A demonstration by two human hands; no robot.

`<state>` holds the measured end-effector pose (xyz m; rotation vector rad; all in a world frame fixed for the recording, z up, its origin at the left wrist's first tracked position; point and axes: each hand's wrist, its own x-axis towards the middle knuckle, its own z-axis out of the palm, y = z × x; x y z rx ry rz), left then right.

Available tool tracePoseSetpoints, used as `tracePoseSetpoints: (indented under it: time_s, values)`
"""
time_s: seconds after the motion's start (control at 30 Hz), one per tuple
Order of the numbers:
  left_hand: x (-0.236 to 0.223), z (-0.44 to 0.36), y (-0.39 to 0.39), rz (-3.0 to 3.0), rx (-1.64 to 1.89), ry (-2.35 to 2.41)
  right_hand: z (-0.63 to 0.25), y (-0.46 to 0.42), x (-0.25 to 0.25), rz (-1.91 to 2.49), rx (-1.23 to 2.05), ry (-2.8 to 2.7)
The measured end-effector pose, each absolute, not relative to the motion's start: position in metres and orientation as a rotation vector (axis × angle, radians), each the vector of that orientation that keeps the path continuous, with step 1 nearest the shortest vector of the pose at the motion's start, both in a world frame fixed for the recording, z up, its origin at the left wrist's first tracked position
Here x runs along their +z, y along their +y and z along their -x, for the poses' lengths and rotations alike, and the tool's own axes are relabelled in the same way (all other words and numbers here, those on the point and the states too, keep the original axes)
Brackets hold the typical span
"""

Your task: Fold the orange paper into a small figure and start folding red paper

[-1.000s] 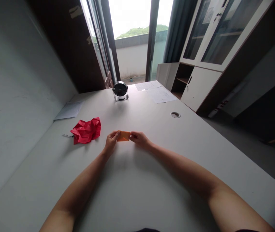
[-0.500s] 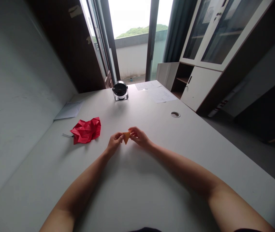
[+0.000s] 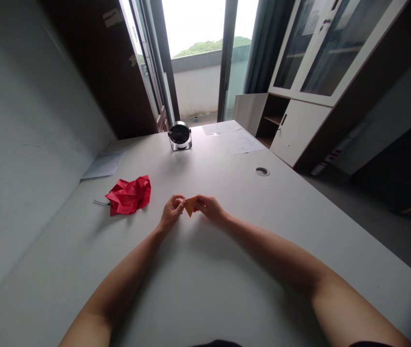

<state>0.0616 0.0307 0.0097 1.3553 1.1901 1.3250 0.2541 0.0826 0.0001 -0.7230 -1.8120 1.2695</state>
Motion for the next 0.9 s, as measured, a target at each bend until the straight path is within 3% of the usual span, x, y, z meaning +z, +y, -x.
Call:
tracePoseSetpoints:
  time_s: [0.2, 0.47, 0.9]
  values:
    - [0.007, -0.058, 0.031, -1.445, 1.306, 1.272, -0.254, 0.08, 0.004, 0.748, 1.242, -1.846]
    - [0.004, -0.057, 0.034, -1.34, 1.319, 1.191, -0.256, 0.081, 0.014, 0.532, 1.549, -1.694]
    - [0.002, -0.058, 0.033, -1.342, 1.27, 1.171, -0.258, 0.079, 0.016, 0.584, 1.512, -1.729]
